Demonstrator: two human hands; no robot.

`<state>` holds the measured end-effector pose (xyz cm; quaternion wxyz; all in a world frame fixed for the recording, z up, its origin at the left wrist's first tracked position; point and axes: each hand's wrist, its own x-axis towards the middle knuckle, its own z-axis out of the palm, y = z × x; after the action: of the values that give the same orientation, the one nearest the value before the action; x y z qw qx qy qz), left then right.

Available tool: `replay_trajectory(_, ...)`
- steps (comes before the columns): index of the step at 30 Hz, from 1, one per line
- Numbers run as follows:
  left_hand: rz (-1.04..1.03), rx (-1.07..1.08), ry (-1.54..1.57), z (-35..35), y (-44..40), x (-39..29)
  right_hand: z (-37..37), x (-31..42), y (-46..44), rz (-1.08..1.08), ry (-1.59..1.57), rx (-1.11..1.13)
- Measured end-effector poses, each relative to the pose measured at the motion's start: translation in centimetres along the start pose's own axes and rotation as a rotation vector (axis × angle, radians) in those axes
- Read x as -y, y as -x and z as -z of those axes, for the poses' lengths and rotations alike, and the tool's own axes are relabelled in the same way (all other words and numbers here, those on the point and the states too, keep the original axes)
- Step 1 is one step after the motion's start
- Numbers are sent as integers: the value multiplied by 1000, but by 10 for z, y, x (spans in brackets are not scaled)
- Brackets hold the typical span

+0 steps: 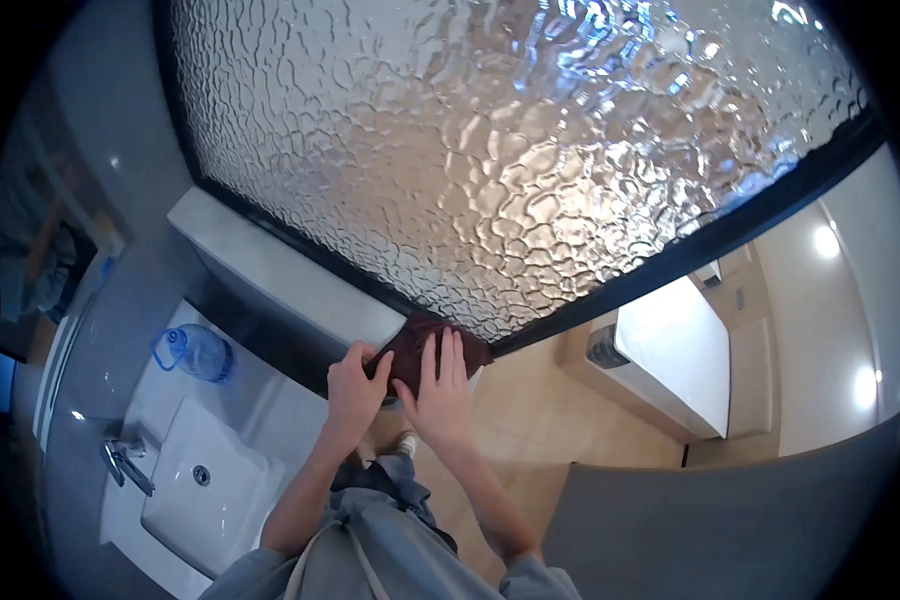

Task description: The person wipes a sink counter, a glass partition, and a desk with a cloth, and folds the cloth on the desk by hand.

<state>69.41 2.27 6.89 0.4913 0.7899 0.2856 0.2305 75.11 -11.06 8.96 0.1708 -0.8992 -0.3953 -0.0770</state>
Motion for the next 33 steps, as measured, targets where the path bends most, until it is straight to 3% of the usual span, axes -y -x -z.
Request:
replay_trajectory(6, -29, -33, 222, 5, 6, 17, -3, 13, -5, -24, 77, 2)
replay_trajectory(9, 114, -52, 338, 10, 11, 32, -8, 20, -13, -28, 111, -9)
replay_trajectory(12, 173, -121, 249, 12, 17, 82, -17, 21, -23, 14, 105, 9)
replay_trajectory(13, 321, -50, 363, 21, 20, 90, -20, 25, -28, 29, 121, 12)
replay_trajectory(19, 427, -181, 502, 45, 30, 154, -41, 52, -63, 72, 146, 24)
replay_trajectory(33, 517, -196, 606, 109, 60, 211, -87, 122, -131, 203, 135, -43)
